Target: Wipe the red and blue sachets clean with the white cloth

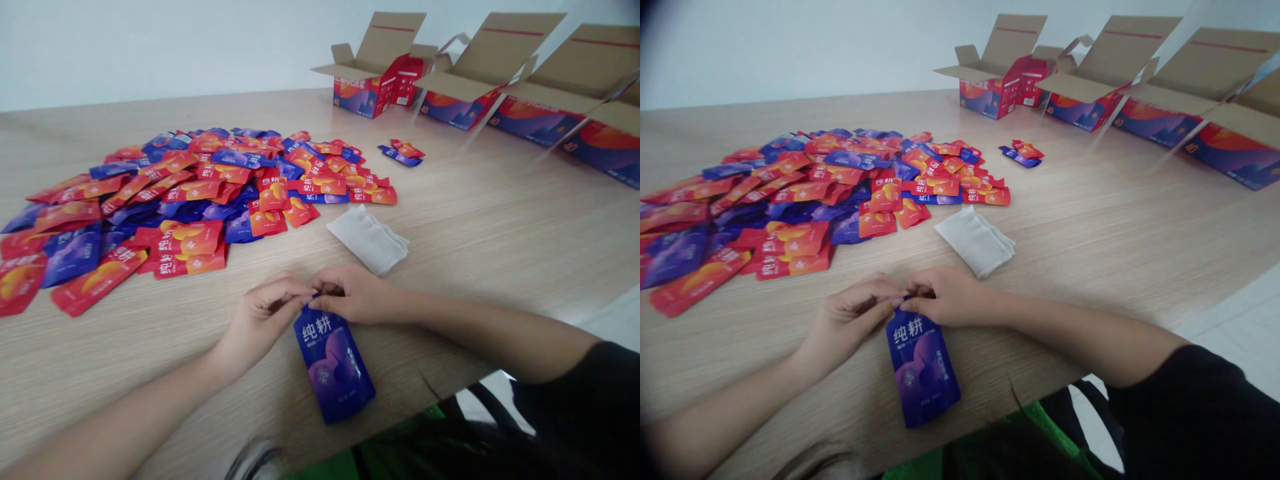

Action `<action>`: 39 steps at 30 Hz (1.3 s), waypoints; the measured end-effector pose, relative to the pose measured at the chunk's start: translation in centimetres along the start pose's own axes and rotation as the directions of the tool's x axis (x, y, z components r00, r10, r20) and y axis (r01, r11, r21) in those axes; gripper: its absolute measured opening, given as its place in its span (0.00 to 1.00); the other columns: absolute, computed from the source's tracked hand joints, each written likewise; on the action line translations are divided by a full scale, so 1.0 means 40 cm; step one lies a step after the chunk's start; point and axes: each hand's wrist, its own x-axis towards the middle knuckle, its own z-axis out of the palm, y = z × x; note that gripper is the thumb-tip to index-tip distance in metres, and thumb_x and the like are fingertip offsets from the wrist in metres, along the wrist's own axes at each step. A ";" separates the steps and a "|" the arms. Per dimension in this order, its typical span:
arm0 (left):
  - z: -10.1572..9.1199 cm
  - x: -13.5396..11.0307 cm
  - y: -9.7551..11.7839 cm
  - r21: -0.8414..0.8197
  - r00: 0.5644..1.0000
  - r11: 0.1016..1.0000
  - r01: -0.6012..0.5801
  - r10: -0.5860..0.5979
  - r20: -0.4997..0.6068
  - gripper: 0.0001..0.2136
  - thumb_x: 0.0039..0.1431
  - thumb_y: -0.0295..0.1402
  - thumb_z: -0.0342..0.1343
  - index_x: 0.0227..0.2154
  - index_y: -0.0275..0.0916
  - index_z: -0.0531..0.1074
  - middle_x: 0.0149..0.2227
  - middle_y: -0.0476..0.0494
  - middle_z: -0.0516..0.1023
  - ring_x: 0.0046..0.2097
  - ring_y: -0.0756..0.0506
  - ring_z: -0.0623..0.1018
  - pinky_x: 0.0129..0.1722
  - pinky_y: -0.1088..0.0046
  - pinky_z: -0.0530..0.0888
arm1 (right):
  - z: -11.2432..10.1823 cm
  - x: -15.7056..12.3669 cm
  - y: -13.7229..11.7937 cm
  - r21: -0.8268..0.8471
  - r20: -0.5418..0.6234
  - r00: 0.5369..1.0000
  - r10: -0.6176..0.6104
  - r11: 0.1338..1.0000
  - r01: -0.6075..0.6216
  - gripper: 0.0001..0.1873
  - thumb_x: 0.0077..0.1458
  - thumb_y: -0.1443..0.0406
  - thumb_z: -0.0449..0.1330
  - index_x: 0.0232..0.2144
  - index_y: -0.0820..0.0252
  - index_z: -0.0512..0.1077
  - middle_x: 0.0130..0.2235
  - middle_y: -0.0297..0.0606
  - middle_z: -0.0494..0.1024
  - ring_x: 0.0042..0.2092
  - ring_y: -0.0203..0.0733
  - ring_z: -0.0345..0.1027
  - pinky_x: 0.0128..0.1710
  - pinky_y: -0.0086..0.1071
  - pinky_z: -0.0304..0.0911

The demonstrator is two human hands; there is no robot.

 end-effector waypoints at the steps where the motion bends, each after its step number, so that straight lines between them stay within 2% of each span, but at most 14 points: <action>1: -0.003 0.004 -0.002 0.012 1.000 1.000 0.004 -0.004 -0.010 0.06 0.60 0.31 0.58 0.33 0.42 0.80 0.32 0.47 0.76 0.35 0.49 0.75 0.35 0.74 0.71 | 0.001 0.002 0.002 0.007 -0.009 1.000 0.010 1.000 -0.010 0.09 0.58 0.65 0.60 0.27 0.61 0.67 0.21 0.26 0.66 0.24 0.31 0.58 0.23 0.27 0.51; 4: -0.006 0.013 -0.004 -0.023 0.998 0.998 0.062 -0.063 -0.024 0.06 0.59 0.33 0.58 0.38 0.41 0.79 0.32 0.48 0.73 0.35 0.49 0.73 0.34 0.74 0.70 | 0.003 0.006 0.006 0.016 -0.074 0.997 -0.005 1.000 0.006 0.10 0.57 0.65 0.60 0.24 0.60 0.66 0.20 0.26 0.65 0.24 0.31 0.57 0.23 0.27 0.50; 7: -0.003 0.011 -0.006 -0.116 0.989 0.983 0.142 -0.145 -0.022 0.10 0.59 0.35 0.58 0.43 0.41 0.72 0.30 0.51 0.71 0.32 0.50 0.71 0.31 0.74 0.69 | 0.007 0.011 0.010 0.073 -0.140 0.989 -0.058 0.995 0.068 0.12 0.58 0.63 0.60 0.24 0.60 0.66 0.22 0.27 0.67 0.25 0.32 0.58 0.25 0.28 0.53; 11: -0.003 0.005 -0.011 -0.064 0.982 0.980 0.186 -0.184 0.045 0.09 0.63 0.39 0.55 0.32 0.38 0.69 0.25 0.54 0.67 0.27 0.52 0.65 0.26 0.76 0.63 | 0.006 0.015 0.014 0.133 -0.123 0.992 -0.041 0.990 0.057 0.14 0.59 0.59 0.59 0.25 0.60 0.66 0.23 0.27 0.67 0.25 0.32 0.58 0.25 0.28 0.54; 15: -0.008 0.006 -0.015 -0.007 0.984 0.985 0.175 -0.175 0.044 0.11 0.63 0.40 0.54 0.29 0.39 0.68 0.24 0.54 0.65 0.26 0.52 0.64 0.26 0.75 0.62 | 0.001 0.012 0.008 0.039 -0.108 0.992 -0.067 0.997 0.072 0.14 0.62 0.61 0.56 0.25 0.60 0.66 0.22 0.27 0.66 0.25 0.32 0.58 0.26 0.28 0.53; 21: -0.010 0.010 -0.011 0.129 0.982 0.983 0.128 -0.144 0.121 0.15 0.64 0.40 0.52 0.23 0.39 0.63 0.22 0.55 0.61 0.25 0.52 0.62 0.24 0.75 0.60 | 0.003 0.011 0.002 -0.070 -0.239 0.968 -0.074 0.996 0.058 0.13 0.61 0.62 0.56 0.25 0.60 0.67 0.23 0.29 0.67 0.27 0.33 0.60 0.27 0.29 0.53; 27: -0.008 0.015 -0.006 0.074 0.991 0.989 0.131 -0.133 0.022 0.14 0.63 0.38 0.52 0.23 0.40 0.62 0.22 0.56 0.60 0.25 0.52 0.60 0.23 0.77 0.59 | 0.002 0.012 0.011 0.131 -0.056 0.998 -0.003 0.991 0.010 0.07 0.59 0.64 0.57 0.30 0.60 0.67 0.25 0.29 0.70 0.26 0.33 0.61 0.26 0.28 0.56; 32: -0.006 0.014 -0.009 -0.010 0.982 0.985 0.170 -0.169 0.084 0.10 0.61 0.39 0.56 0.28 0.40 0.65 0.24 0.54 0.64 0.26 0.52 0.65 0.25 0.76 0.64 | 0.005 0.010 0.014 0.060 -0.122 0.992 -0.016 0.998 0.024 0.06 0.60 0.65 0.56 0.31 0.60 0.68 0.28 0.32 0.72 0.29 0.35 0.64 0.28 0.29 0.59; 36: -0.001 0.004 -0.015 -0.090 0.976 0.972 0.215 -0.210 0.057 0.09 0.61 0.39 0.56 0.34 0.39 0.67 0.26 0.53 0.69 0.27 0.51 0.69 0.26 0.75 0.66 | 0.000 0.012 0.007 0.158 -0.040 0.998 -0.039 0.986 0.045 0.04 0.60 0.66 0.56 0.33 0.60 0.68 0.30 0.32 0.73 0.32 0.35 0.67 0.30 0.28 0.62; 39: -0.003 0.006 -0.017 -0.091 0.980 0.976 0.197 -0.194 0.040 0.08 0.62 0.39 0.55 0.34 0.39 0.68 0.26 0.53 0.70 0.26 0.52 0.68 0.26 0.76 0.66 | -0.004 0.011 0.003 0.141 -0.010 1.000 0.003 0.990 -0.002 0.04 0.59 0.66 0.56 0.31 0.61 0.68 0.26 0.30 0.70 0.27 0.33 0.64 0.25 0.26 0.58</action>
